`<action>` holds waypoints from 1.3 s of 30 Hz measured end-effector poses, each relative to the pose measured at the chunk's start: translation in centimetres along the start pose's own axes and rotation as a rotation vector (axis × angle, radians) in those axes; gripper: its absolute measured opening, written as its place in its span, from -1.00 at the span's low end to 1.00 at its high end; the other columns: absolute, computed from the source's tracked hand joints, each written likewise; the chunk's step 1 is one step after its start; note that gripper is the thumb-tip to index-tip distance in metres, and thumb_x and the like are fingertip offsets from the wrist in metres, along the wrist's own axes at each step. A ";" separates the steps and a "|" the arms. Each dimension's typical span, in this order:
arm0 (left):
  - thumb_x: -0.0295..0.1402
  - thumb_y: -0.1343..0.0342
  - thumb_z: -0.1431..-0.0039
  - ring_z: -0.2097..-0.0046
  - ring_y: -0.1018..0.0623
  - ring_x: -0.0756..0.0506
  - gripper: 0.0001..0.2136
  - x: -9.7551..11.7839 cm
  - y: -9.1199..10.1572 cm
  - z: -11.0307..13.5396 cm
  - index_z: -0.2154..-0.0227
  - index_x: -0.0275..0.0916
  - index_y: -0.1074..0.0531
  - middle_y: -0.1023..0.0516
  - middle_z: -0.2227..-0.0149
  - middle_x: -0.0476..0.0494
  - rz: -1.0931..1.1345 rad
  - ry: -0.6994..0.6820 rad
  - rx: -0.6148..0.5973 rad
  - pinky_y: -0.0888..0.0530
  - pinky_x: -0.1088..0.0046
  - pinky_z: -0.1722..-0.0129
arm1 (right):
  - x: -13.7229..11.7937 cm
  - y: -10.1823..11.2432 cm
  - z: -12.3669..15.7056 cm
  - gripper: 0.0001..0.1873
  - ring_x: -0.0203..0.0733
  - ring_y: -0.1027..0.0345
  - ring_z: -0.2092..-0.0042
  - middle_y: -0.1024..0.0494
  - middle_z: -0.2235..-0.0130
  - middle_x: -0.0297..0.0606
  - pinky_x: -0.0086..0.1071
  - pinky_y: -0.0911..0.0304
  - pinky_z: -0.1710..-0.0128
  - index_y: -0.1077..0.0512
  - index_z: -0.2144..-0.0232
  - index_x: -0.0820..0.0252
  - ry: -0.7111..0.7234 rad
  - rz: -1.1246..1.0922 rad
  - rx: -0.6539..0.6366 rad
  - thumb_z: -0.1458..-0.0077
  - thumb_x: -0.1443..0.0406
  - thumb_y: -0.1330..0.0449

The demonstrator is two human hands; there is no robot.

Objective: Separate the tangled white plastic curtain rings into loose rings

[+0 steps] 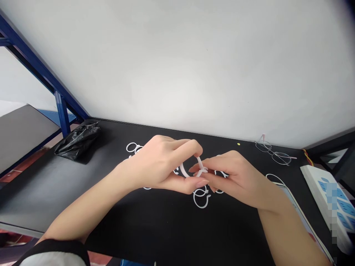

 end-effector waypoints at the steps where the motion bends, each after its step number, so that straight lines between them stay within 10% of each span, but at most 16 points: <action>1: -0.05 0.05 -0.23 0.63 -0.24 0.09 -0.69 0.0 0.0 0.0 0.33 -0.24 -0.29 -0.35 0.61 0.09 0.002 0.009 -0.003 -0.17 0.57 0.62 | 0.0 0.0 0.0 -0.66 -0.41 -0.10 0.57 -0.29 0.59 -0.43 -0.48 0.01 0.58 -0.42 0.39 0.22 0.000 0.003 -0.003 -0.31 0.15 -0.01; 39: -0.24 0.00 -0.11 0.66 -0.17 0.10 -0.80 0.0 0.0 0.0 0.53 -0.23 -0.29 -0.30 0.66 0.10 -0.088 0.056 -0.089 -0.15 0.55 0.64 | -0.2 -1.3 -0.7 -0.67 -0.40 0.16 0.55 -0.09 0.57 -0.46 -0.45 0.15 0.61 -0.33 0.40 0.20 -0.069 -0.038 -0.036 -0.33 0.17 0.06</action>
Point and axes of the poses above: each hand's wrist, its own z-axis away from the middle knuckle, its own y-axis out of the back of the hand, x = y × z, the point moved 1 cm from there along -z, towards the middle knuckle
